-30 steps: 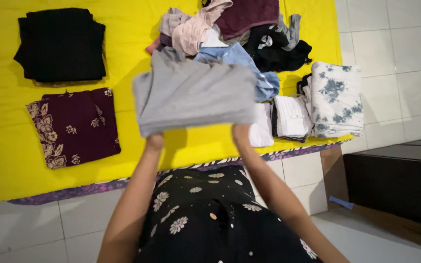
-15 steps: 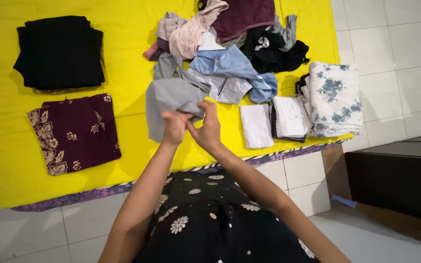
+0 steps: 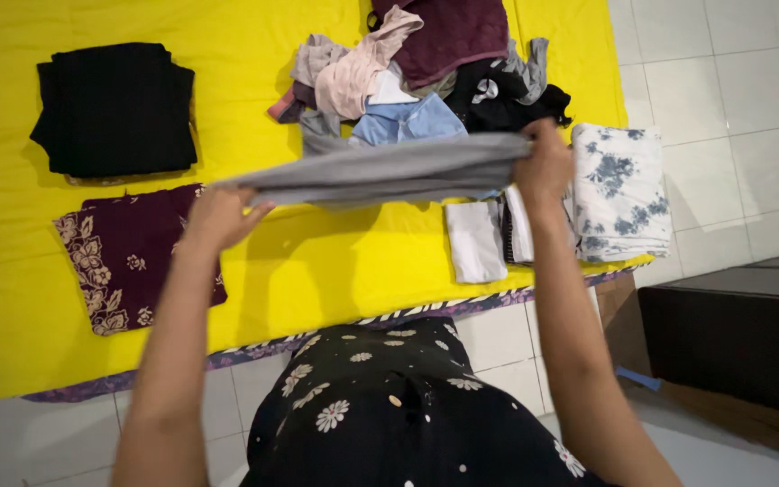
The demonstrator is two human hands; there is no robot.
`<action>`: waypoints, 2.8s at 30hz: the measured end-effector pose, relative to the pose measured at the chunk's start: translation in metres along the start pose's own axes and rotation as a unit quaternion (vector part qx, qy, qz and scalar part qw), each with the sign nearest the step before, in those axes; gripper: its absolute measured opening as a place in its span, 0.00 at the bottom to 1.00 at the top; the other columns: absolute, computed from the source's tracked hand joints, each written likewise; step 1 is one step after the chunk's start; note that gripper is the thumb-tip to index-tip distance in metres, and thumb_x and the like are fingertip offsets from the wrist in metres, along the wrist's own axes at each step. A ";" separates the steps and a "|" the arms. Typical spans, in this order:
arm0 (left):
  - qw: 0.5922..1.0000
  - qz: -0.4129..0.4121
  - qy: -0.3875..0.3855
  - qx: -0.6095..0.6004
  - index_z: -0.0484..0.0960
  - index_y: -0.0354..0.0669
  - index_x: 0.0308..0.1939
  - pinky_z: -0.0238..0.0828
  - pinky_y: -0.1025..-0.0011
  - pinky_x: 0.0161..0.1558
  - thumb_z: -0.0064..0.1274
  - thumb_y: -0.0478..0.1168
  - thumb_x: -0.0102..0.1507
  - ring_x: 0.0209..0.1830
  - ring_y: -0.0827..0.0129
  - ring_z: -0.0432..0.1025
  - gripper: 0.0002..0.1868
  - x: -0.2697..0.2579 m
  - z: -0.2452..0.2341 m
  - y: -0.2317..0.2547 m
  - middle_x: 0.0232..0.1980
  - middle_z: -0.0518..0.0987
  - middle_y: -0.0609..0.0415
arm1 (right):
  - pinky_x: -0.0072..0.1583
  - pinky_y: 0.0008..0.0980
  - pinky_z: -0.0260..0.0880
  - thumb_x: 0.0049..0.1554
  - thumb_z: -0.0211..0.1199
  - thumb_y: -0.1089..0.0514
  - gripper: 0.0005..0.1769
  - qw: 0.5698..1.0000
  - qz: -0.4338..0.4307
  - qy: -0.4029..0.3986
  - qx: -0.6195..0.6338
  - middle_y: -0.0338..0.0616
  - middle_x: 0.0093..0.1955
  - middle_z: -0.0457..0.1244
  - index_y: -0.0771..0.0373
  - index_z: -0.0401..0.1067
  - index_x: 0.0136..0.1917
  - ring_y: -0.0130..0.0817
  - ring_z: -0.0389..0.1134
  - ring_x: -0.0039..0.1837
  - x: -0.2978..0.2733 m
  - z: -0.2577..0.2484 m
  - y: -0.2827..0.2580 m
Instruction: The person folds several clothing items including a floral top, black shorts, a white tank top, and striped fabric on a yellow bed.
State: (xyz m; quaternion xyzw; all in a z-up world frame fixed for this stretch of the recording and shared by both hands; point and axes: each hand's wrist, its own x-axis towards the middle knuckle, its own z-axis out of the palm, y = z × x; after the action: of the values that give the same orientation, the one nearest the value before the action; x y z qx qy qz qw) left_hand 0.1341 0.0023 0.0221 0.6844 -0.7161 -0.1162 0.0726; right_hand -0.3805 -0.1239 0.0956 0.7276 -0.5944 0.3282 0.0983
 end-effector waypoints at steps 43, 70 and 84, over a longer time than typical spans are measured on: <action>0.959 0.139 0.174 0.175 0.88 0.49 0.39 0.48 0.32 0.79 0.55 0.33 0.61 0.61 0.71 0.74 0.08 -0.166 0.021 -0.037 0.45 0.83 0.62 | 0.39 0.41 0.79 0.62 0.57 0.62 0.06 0.763 0.343 -0.285 0.469 0.43 0.43 0.66 0.66 0.73 0.46 0.33 0.69 0.43 -0.139 0.060 0.038; 0.805 -0.215 0.202 -0.514 0.73 0.38 0.63 0.71 0.72 0.53 0.57 0.33 0.58 0.54 0.67 0.76 0.28 -0.007 0.333 -0.062 0.56 0.81 0.49 | 0.52 0.43 0.71 0.52 0.67 0.55 0.16 0.903 0.071 -0.313 0.286 0.53 0.47 0.69 0.64 0.75 0.51 0.50 0.72 0.49 -0.182 0.317 -0.074; 0.879 -0.218 0.040 -0.422 0.81 0.37 0.51 0.72 0.67 0.48 0.67 0.39 0.60 0.44 0.67 0.76 0.18 -0.027 0.302 -0.098 0.45 0.83 0.47 | 0.52 0.44 0.64 0.66 0.54 0.54 0.12 0.765 0.033 -0.484 0.424 0.51 0.39 0.59 0.64 0.66 0.45 0.39 0.62 0.46 -0.149 0.330 -0.007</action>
State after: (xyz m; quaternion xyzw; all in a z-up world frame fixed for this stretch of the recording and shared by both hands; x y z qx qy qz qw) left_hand 0.1510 0.0458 -0.2930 0.7319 -0.4284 -0.3925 0.3559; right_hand -0.2664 -0.1786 -0.2435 0.7372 -0.3869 0.1543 -0.5320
